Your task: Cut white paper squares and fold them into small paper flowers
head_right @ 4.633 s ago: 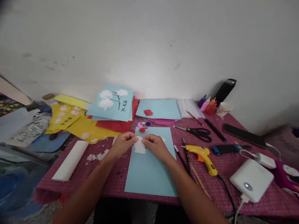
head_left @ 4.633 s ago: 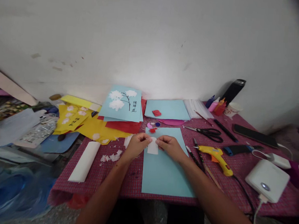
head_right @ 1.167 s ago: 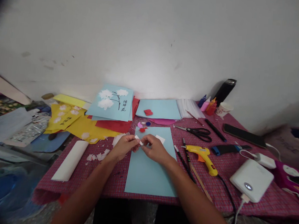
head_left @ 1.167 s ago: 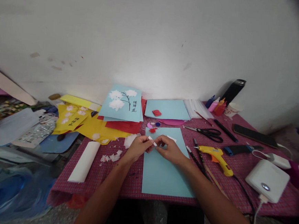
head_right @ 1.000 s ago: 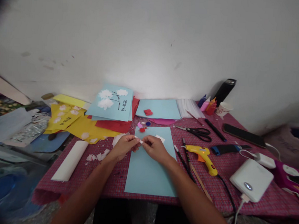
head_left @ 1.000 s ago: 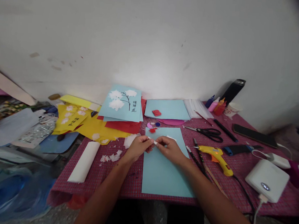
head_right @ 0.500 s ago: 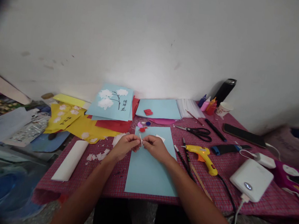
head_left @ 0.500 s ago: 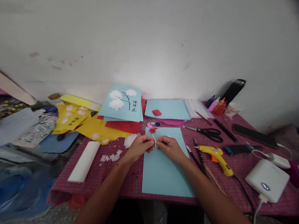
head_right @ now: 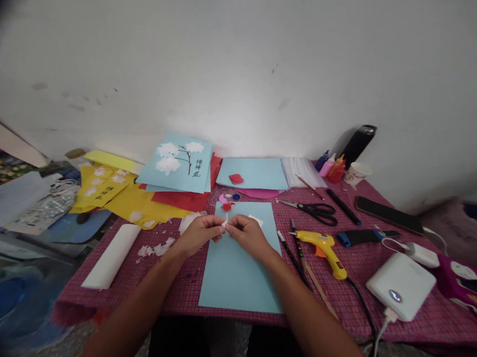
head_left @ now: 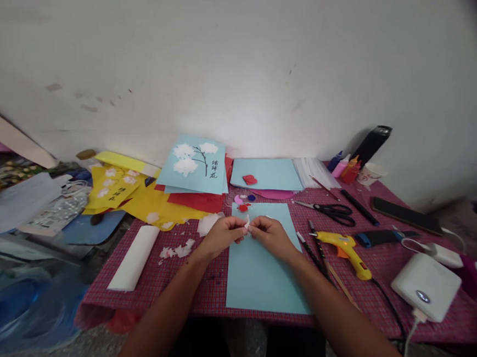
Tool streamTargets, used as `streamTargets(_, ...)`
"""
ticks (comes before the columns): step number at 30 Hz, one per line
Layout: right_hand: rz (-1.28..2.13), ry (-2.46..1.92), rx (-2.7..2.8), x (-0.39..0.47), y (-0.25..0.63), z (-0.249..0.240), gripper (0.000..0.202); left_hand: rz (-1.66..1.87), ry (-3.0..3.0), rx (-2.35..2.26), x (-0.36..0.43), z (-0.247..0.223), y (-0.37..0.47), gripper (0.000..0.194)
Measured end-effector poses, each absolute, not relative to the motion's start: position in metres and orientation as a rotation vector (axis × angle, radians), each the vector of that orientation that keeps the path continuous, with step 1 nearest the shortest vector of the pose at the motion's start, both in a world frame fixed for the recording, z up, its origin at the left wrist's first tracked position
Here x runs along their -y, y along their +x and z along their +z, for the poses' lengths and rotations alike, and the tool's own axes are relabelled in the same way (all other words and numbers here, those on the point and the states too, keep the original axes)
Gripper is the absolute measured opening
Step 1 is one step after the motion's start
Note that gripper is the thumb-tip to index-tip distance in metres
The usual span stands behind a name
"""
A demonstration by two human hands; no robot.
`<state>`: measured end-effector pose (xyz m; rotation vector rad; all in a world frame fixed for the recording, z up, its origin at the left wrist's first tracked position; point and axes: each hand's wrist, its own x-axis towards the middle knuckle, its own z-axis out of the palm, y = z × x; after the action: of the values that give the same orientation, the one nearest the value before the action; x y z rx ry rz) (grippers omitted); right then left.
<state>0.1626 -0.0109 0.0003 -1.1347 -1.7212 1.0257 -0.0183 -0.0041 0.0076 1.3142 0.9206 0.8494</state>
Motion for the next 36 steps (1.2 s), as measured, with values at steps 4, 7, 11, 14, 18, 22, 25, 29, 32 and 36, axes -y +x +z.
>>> streamTargets(4,1.091,-1.117,1.679,0.0098,0.1629,-0.0009,0.020,0.856,1.306,-0.907,0.0045,0.0084,-0.0185,0.023)
streamTargets(7,1.135,-1.108,1.663,0.0086,0.1628,-0.0016,0.021,0.868,1.313,-0.923,0.0049,0.0092,-0.0179,0.022)
streamTargets(11,1.184,-1.105,1.636,0.0088,0.1621,-0.0007,0.022,0.898,1.336,-0.959,0.0049,0.0076,-0.0174,0.023)
streamTargets(14,1.200,-1.092,1.621,0.0100,0.1615,0.0011,0.024,0.908,1.365,-0.959,0.0042,0.0053,-0.0176,0.023)
streamTargets(18,1.246,-1.048,1.615,0.0102,0.1614,0.0015,0.026,0.922,1.422,-0.990,0.0031,0.0044,-0.0180,0.022)
streamTargets(22,1.274,-1.037,1.605,0.0095,0.1620,0.0005,0.028,0.901,1.518,-1.052,0.0039,0.0063,-0.0183,0.021)
streamTargets(25,1.292,-1.025,1.603,0.0100,0.1624,0.0016,0.027,0.888,1.568,-1.057,0.0058,0.0086,-0.0183,0.025)
streamTargets(29,1.303,-1.057,1.589,0.0106,0.1623,0.0034,0.027,0.890,1.591,-1.059,0.0081,0.0107,-0.0177,0.027)
streamTargets(32,1.285,-1.091,1.585,0.0100,0.1622,0.0035,0.026,0.896,1.580,-1.054,0.0084,0.0102,-0.0172,0.025)
streamTargets(36,1.280,-1.100,1.580,0.0097,0.1626,0.0031,0.022,0.913,1.546,-1.046,0.0076,0.0093,-0.0162,0.021)
